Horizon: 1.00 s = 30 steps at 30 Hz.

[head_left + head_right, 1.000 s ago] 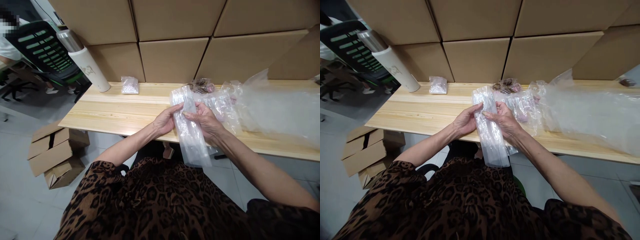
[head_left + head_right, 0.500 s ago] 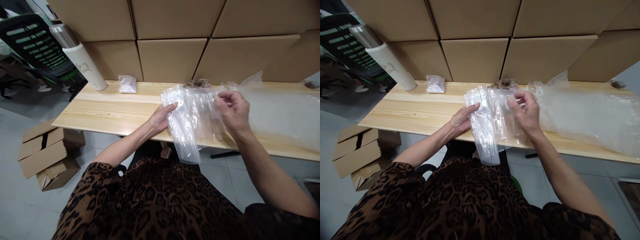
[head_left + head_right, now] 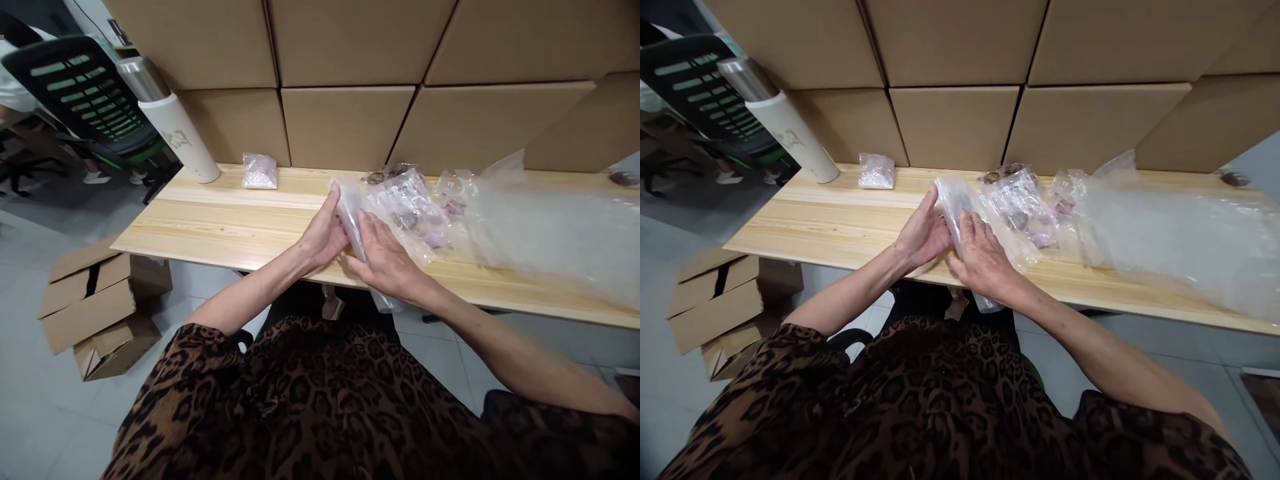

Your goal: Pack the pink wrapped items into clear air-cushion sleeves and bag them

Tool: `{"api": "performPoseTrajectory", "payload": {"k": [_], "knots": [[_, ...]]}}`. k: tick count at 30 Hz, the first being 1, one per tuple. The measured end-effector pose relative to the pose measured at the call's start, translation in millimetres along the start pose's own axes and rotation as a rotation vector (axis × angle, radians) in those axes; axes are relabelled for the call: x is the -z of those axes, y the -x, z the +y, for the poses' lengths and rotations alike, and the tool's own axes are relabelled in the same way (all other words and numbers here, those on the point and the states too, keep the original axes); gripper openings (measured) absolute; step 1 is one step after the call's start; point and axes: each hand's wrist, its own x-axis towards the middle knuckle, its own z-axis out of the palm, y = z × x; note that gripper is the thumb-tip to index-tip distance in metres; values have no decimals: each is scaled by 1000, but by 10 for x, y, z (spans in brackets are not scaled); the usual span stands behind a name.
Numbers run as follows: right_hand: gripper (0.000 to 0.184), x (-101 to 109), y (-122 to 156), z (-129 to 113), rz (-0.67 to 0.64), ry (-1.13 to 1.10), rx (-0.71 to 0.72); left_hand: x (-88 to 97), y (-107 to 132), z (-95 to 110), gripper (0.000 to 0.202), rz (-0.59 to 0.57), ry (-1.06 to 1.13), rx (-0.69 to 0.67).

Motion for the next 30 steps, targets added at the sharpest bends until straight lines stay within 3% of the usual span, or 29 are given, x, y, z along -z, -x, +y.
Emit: {"api": "performPoseTrajectory", "payload": {"k": [4,7,11,14,17,18,21,23,24,28,30], "knots": [[69,140,-7,156,145,-198,-10,112,25,8,21,-3,-42,3],[54,294,23,185,198,-496,-100,153,-40,-56,9,-9,-44,-47],[56,317,60,193,151,-918,-282,84,-106,-144,8,-64,-6,-20],[62,245,82,179,89,-1043,-368,27,-111,-184,11,-93,30,-16],[56,243,96,187,111,-945,-300,17,-101,-186,10,-55,39,-41],[52,271,93,210,185,-847,-256,23,-95,-173,10,-44,46,-48],[40,421,43,356,578,-483,-152,51,-64,-100,11,-31,74,-67],[41,531,-16,469,709,-456,-170,71,-35,-42,14,-31,84,-75],[44,576,-44,507,673,-535,-216,80,-21,-17,16,-30,86,-77],[52,640,-79,445,293,-898,-406,107,8,23,22,-22,80,-85],[46,619,-52,328,304,-904,-369,117,-1,11,19,-10,75,-101]]}}
